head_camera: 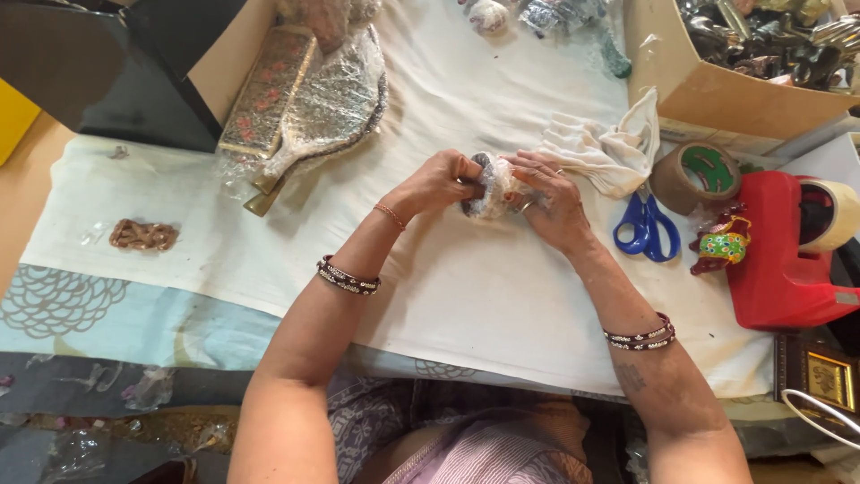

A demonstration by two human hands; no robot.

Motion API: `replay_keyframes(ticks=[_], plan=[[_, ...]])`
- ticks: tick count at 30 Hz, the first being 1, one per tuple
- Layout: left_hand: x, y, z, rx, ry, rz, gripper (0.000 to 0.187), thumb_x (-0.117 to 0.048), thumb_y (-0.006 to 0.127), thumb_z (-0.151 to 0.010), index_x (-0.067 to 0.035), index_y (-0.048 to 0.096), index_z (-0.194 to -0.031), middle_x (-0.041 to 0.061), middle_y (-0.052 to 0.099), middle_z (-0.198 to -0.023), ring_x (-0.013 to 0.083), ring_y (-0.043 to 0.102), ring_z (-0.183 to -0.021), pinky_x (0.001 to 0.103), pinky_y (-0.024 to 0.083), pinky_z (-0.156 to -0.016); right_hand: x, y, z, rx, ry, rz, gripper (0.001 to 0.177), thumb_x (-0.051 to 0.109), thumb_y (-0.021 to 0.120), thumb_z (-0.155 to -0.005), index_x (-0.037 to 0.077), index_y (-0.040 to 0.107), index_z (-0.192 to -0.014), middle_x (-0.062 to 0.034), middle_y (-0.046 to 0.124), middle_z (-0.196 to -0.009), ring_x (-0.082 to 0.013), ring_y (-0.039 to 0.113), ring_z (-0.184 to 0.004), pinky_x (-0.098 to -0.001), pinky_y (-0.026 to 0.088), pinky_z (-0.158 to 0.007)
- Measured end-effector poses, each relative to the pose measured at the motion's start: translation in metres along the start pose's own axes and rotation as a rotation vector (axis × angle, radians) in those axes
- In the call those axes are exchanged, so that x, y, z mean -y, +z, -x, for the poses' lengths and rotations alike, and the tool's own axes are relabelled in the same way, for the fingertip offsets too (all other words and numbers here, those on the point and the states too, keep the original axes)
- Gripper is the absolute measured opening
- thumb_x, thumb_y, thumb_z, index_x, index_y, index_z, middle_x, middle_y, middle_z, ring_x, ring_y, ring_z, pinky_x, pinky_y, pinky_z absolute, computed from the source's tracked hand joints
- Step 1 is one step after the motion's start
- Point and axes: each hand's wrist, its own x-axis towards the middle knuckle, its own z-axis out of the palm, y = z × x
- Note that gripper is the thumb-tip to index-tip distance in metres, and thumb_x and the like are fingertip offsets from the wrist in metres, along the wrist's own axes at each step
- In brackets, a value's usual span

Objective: Cleaning a small gold-colored deity figurine with a cloth and wrapping it in bubble wrap.

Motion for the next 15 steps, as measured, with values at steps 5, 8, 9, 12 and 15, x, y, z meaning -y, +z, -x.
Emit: replay_keyframes(ticks=[5, 8, 9, 12, 15], plan=[[-0.056, 0.003, 0.01, -0.202, -0.099, -0.183, 0.013, -0.015, 0.081, -0.077, -0.007, 0.072, -0.072, 0.0, 0.066, -0.062, 0.0079, 0.058, -0.056, 0.031, 0.052, -0.055, 0.005, -0.001, -0.001, 0.013, 0.016, 0.015, 0.044, 0.0, 0.081, -0.08, 0.003, 0.071, -0.122, -0.007, 0.069, -0.137, -0.0302, 0.056, -0.139, -0.0435, 0.041, -0.119], [-0.07, 0.012, 0.011, -0.342, -0.065, -0.522, 0.024, -0.027, 0.085, -0.076, -0.01, 0.07, -0.067, 0.003, 0.066, -0.06, 0.0145, 0.061, -0.054, 0.036, 0.051, -0.054, 0.008, -0.001, -0.002, 0.012, 0.034, 0.02, 0.045, 0.002, 0.082, -0.08, 0.003, 0.071, -0.124, -0.0066, 0.069, -0.137, -0.0301, 0.056, -0.139, -0.0433, 0.041, -0.12], [-0.069, 0.017, 0.01, -0.43, 0.009, -0.629, 0.029, -0.032, 0.085, -0.076, -0.012, 0.068, -0.064, 0.004, 0.066, -0.06, 0.0156, 0.063, -0.055, 0.037, 0.052, -0.054, 0.008, -0.002, -0.002, 0.014, 0.046, 0.016, 0.045, 0.003, 0.082, -0.081, 0.003, 0.07, -0.125, -0.0065, 0.069, -0.137, -0.0301, 0.055, -0.139, -0.0434, 0.041, -0.12], [-0.053, 0.025, 0.008, -0.515, 0.096, -0.613, 0.022, -0.027, 0.079, -0.085, -0.015, 0.067, -0.071, 0.0, 0.065, -0.063, 0.0144, 0.065, -0.056, 0.035, 0.053, -0.053, 0.009, -0.003, -0.003, 0.021, 0.048, 0.019, 0.046, 0.005, 0.083, -0.082, 0.003, 0.07, -0.126, -0.0072, 0.068, -0.137, -0.0305, 0.055, -0.139, -0.044, 0.04, -0.119], [-0.034, 0.028, -0.001, -0.49, 0.023, -0.636, 0.023, -0.026, 0.077, -0.086, -0.016, 0.065, -0.07, -0.003, 0.063, -0.06, 0.012, 0.061, -0.054, 0.033, 0.052, -0.054, 0.008, -0.003, -0.002, 0.023, 0.055, 0.018, 0.046, 0.003, 0.081, -0.08, 0.004, 0.07, -0.125, -0.0071, 0.068, -0.138, -0.0302, 0.055, -0.139, -0.0436, 0.04, -0.119]])
